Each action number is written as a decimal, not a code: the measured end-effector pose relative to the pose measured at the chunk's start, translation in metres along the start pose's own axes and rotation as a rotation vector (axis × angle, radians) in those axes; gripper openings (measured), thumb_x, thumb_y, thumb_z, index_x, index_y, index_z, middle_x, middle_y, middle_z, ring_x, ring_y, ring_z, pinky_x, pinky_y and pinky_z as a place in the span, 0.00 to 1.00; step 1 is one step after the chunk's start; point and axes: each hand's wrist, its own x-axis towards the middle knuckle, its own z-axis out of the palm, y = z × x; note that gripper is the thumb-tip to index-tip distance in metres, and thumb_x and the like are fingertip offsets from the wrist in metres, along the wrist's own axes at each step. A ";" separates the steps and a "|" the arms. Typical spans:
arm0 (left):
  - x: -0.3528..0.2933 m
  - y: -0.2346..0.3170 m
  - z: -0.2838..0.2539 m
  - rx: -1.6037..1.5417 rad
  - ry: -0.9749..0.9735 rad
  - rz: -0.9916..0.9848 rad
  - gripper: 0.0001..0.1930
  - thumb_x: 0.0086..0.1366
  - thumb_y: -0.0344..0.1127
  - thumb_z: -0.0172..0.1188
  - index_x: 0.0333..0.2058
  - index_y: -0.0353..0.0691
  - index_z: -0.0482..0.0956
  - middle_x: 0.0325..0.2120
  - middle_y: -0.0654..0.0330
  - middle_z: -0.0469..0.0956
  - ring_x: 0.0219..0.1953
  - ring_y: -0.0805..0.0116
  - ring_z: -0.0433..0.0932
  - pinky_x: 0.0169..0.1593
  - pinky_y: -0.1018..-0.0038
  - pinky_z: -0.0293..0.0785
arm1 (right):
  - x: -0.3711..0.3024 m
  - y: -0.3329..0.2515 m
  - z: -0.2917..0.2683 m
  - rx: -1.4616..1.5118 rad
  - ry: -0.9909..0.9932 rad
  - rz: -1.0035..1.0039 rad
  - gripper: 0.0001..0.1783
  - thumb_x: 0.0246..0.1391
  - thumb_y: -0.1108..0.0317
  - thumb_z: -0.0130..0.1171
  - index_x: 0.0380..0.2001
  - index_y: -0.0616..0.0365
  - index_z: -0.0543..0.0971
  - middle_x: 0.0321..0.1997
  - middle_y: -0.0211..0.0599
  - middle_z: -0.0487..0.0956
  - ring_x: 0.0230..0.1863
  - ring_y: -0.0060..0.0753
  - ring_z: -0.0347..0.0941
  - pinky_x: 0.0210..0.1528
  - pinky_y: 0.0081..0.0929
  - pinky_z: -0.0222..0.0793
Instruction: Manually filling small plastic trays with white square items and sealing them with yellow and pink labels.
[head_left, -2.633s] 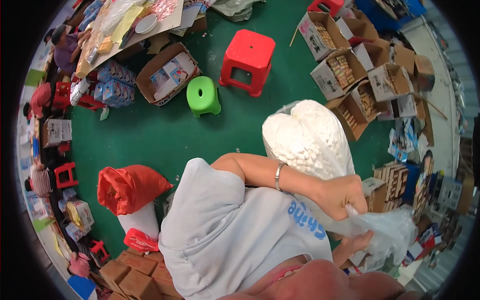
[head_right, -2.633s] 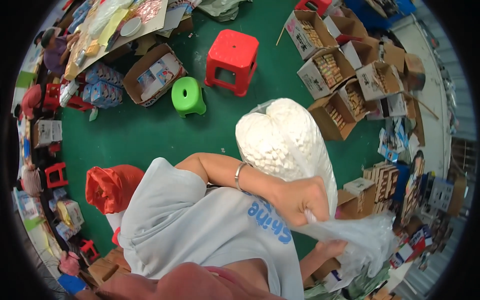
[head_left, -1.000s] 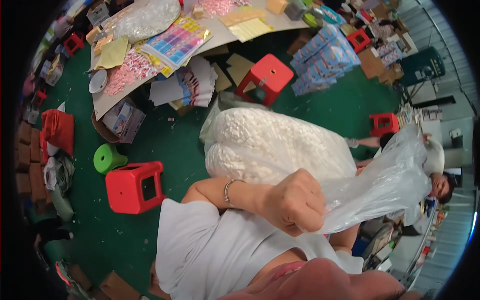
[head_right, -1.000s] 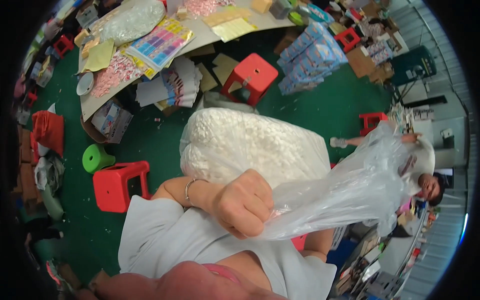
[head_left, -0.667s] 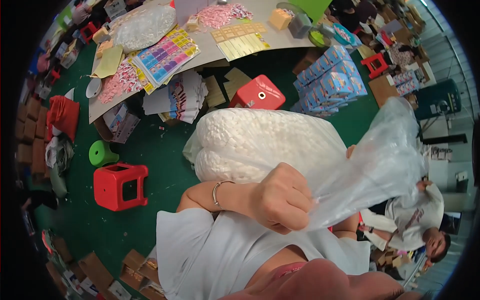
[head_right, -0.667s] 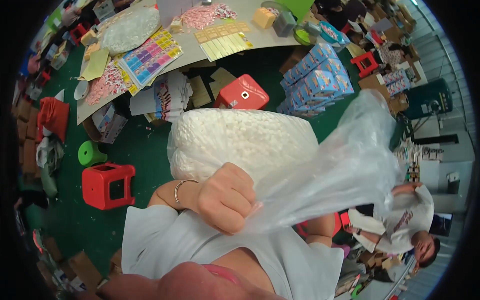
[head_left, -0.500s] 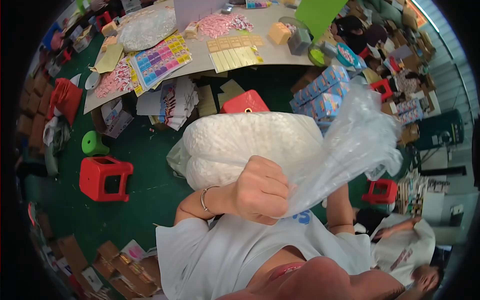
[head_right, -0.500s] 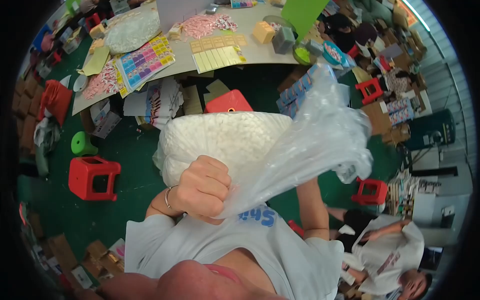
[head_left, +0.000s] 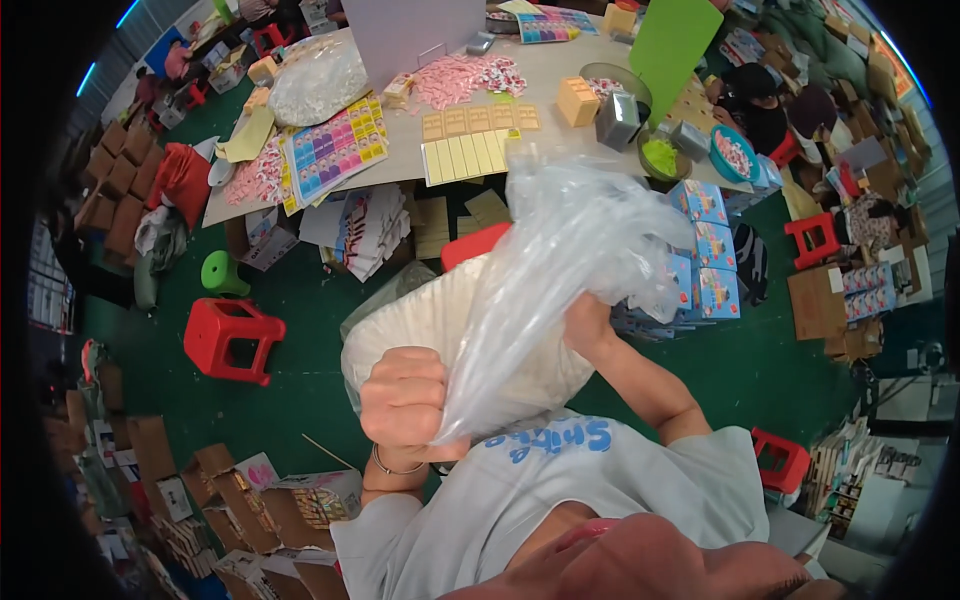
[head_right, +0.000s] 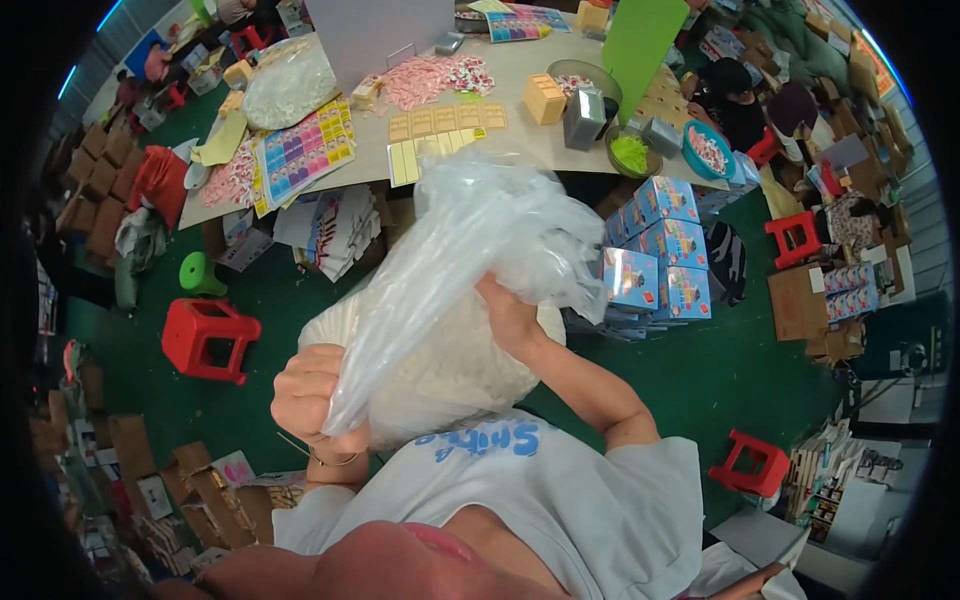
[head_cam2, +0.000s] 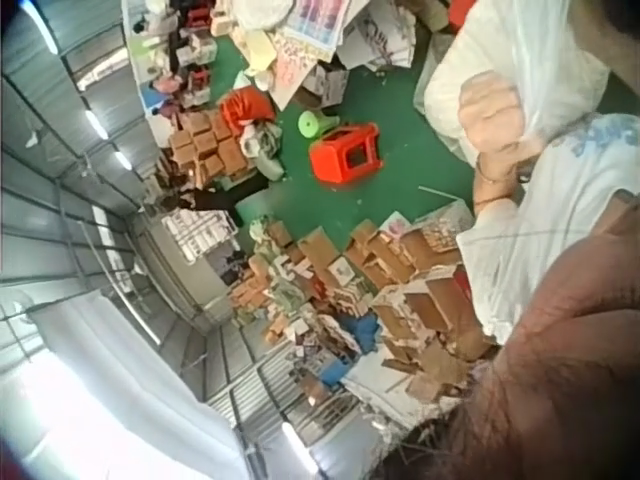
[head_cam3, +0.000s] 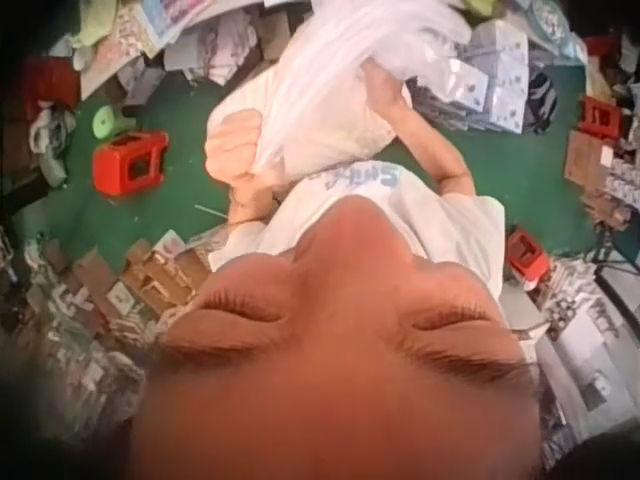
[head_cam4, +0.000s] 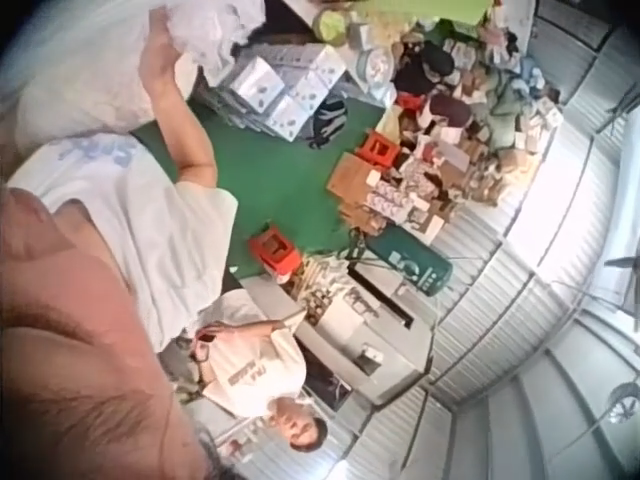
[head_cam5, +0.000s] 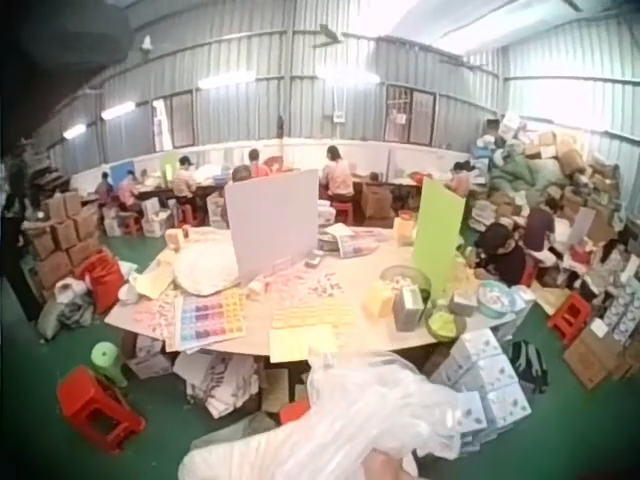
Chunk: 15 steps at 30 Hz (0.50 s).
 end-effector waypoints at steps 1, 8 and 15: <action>0.004 -0.011 0.014 -0.003 -0.017 0.003 0.28 0.63 0.35 0.62 0.13 0.41 0.52 0.09 0.66 0.56 0.10 0.72 0.53 0.18 0.76 0.46 | 0.016 -0.004 -0.007 0.309 0.049 0.167 0.21 0.62 0.71 0.61 0.57 0.60 0.74 0.56 0.33 0.76 0.57 0.30 0.71 0.61 0.29 0.67; 0.051 -0.091 0.060 0.384 0.338 -0.058 0.15 0.49 0.23 0.54 0.13 0.38 0.56 0.09 0.63 0.62 0.10 0.71 0.59 0.18 0.78 0.54 | 0.151 0.013 -0.027 0.213 -0.105 0.123 0.19 0.60 0.73 0.59 0.55 0.59 0.77 0.55 0.33 0.78 0.57 0.30 0.73 0.59 0.29 0.69; 0.051 -0.142 0.018 0.752 0.590 0.046 0.07 0.55 0.24 0.60 0.23 0.33 0.70 0.24 0.54 0.77 0.25 0.61 0.77 0.28 0.69 0.70 | 0.273 -0.008 -0.007 0.226 -0.261 0.052 0.15 0.62 0.72 0.56 0.52 0.58 0.78 0.51 0.31 0.79 0.52 0.24 0.74 0.53 0.26 0.71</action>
